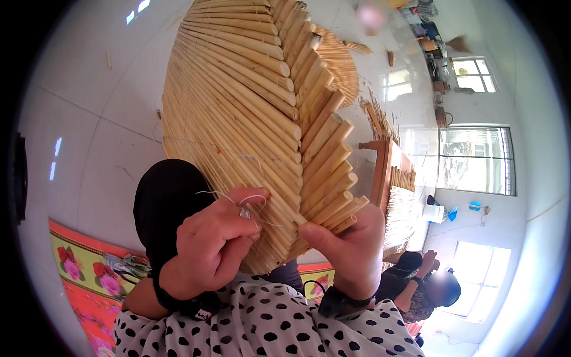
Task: The person weaves a bamboo mat by threading a white string through the bamboo strips using a needle. They use pliers to pull the string tight and trim excess material, occasionally rotating the mat to work on different sections.
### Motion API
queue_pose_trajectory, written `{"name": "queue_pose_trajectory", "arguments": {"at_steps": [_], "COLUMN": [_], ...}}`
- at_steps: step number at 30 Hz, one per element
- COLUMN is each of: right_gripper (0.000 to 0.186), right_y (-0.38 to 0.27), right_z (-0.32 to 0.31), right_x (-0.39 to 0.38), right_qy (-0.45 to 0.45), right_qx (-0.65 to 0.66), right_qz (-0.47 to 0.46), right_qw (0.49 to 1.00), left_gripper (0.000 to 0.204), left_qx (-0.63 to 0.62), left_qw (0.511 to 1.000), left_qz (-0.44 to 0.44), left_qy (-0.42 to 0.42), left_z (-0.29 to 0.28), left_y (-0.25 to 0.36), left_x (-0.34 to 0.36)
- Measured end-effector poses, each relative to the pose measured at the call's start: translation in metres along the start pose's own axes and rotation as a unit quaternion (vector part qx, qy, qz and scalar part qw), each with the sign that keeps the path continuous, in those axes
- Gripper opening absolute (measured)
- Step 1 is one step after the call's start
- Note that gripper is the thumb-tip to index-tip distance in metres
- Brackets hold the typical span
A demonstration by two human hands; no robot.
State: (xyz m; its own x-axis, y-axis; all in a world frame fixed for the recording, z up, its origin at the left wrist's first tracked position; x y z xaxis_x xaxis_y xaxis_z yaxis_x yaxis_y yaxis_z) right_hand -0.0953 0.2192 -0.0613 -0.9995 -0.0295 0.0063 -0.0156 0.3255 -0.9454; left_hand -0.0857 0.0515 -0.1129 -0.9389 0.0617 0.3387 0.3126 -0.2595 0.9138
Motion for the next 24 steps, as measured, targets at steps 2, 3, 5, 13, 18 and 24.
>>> {"name": "queue_pose_trajectory", "arguments": {"at_steps": [2,3,5,13,18,24], "right_gripper": [0.026,0.027,0.028,0.025,0.026,0.026], "right_y": [-0.003,-0.002,-0.001,0.004,0.003,0.002], "right_z": [0.002,0.002,0.001,0.002,0.003,0.005], "right_x": [-0.001,-0.002,-0.002,0.002,0.001,0.002], "right_qy": [0.021,0.014,0.002,0.01,0.007,0.011], "right_qx": [0.001,-0.007,-0.022,-0.024,-0.005,0.006], "right_qz": [-0.005,-0.001,0.005,-0.036,-0.049,-0.035], "right_qw": [1.0,1.0,1.0,0.999,0.999,0.999], "left_gripper": [0.015,0.015,0.015,0.015,0.014,0.012], "left_qx": [-0.013,-0.02,-0.023,-0.04,-0.011,-0.005], "left_qw": [1.0,1.0,1.0,0.999,0.999,0.999], "left_qz": [0.007,0.011,0.007,0.004,0.023,0.021], "left_qy": [0.015,0.022,0.016,0.019,0.036,0.027], "left_z": [-0.002,-0.003,-0.003,-0.008,-0.01,-0.009], "left_y": [-0.001,-0.001,-0.003,-0.004,0.005,0.003], "left_x": [0.0,0.0,0.0,-0.001,-0.004,-0.003]}}
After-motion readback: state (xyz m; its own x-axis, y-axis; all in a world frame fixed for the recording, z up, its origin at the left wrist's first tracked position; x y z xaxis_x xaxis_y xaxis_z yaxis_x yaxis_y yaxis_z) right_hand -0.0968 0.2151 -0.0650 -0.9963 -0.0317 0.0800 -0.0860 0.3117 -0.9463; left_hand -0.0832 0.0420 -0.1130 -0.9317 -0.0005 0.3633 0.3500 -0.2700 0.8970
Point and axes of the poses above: each hand's wrist, its own x-axis towards the middle knuckle, its own z-axis out of the palm, y = z × x, the point moved 9 cm from there along x, towards the middle knuckle, and after that the axes turned 12 degrees about -z, right-handed, at the moved point
